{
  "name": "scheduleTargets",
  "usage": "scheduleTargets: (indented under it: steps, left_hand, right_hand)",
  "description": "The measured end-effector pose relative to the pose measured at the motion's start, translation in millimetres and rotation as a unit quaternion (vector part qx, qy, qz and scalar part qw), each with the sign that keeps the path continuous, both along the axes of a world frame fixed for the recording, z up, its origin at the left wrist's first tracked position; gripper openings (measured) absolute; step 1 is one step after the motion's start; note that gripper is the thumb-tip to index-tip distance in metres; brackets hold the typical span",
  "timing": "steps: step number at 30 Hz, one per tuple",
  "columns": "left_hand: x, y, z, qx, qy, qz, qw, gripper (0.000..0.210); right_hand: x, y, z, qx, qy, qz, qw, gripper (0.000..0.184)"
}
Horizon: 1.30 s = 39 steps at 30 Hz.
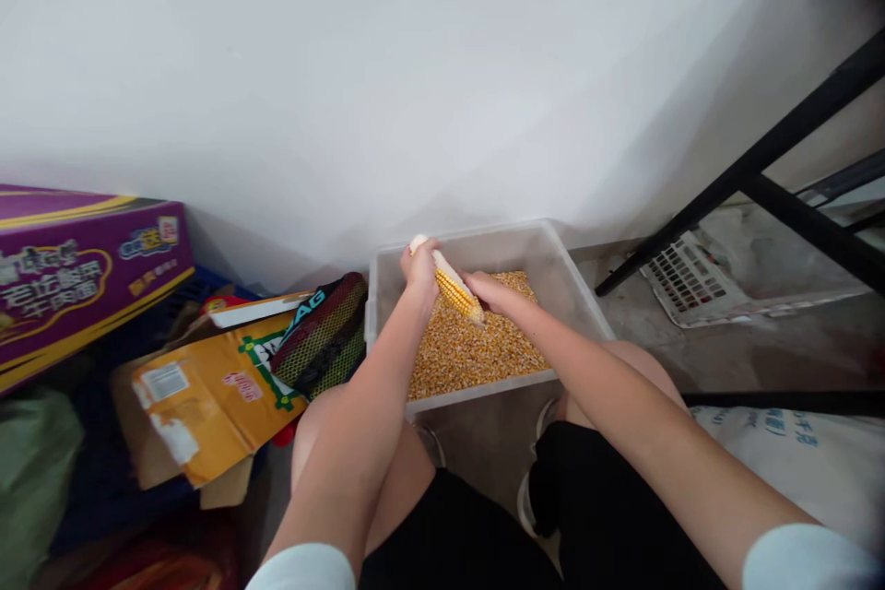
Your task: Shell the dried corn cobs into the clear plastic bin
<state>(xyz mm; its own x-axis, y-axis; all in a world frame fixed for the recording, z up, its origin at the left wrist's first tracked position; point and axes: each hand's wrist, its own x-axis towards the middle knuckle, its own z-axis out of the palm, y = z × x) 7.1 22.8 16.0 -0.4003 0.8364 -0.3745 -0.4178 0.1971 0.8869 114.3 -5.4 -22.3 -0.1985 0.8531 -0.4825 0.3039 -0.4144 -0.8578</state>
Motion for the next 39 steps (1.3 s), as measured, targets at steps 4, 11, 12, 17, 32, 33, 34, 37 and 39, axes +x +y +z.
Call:
scheduleTargets:
  steps: [4,11,12,17,32,33,34,37,39]
  left_hand:
    - [-8,5,-8.2,0.008,0.026,0.062,0.998,0.034]
    - [-3,7,-17.8,0.01,0.098,0.096,0.99,0.031]
    - [-1,6,-17.5,0.013,0.091,0.085,0.992,0.03]
    - [2,4,-15.2,0.025,0.048,0.058,0.997,0.029]
    - [-8,4,0.8,0.04,0.064,-0.017,0.997,0.037]
    - [-8,5,-2.3,0.046,0.077,-0.005,0.996,0.037]
    - [-8,5,-5.3,0.054,0.087,0.006,0.995,0.037]
    - [-3,4,-10.9,0.073,0.103,0.031,0.992,0.035]
    - [2,2,-11.2,0.062,0.077,0.029,0.995,0.034]
  right_hand:
    - [9,2,15.1,0.032,-0.068,-0.002,0.997,0.057]
    - [-2,-19,36.2,0.208,-0.252,0.068,0.943,0.076]
    - [-4,-21,37.2,0.209,-0.263,0.068,0.939,0.077]
    - [-2,-21,37.4,0.249,-0.24,0.096,0.934,0.068]
    - [15,12,22.2,0.185,-0.196,0.069,0.96,0.04]
    - [15,11,25.4,0.203,-0.202,0.058,0.956,0.041]
    - [13,10,29.2,0.212,-0.191,0.052,0.957,0.045]
    - [4,-2,40.7,0.211,-0.136,0.071,0.965,0.063]
    - [-3,-11,45.2,0.228,-0.166,0.068,0.957,0.069]
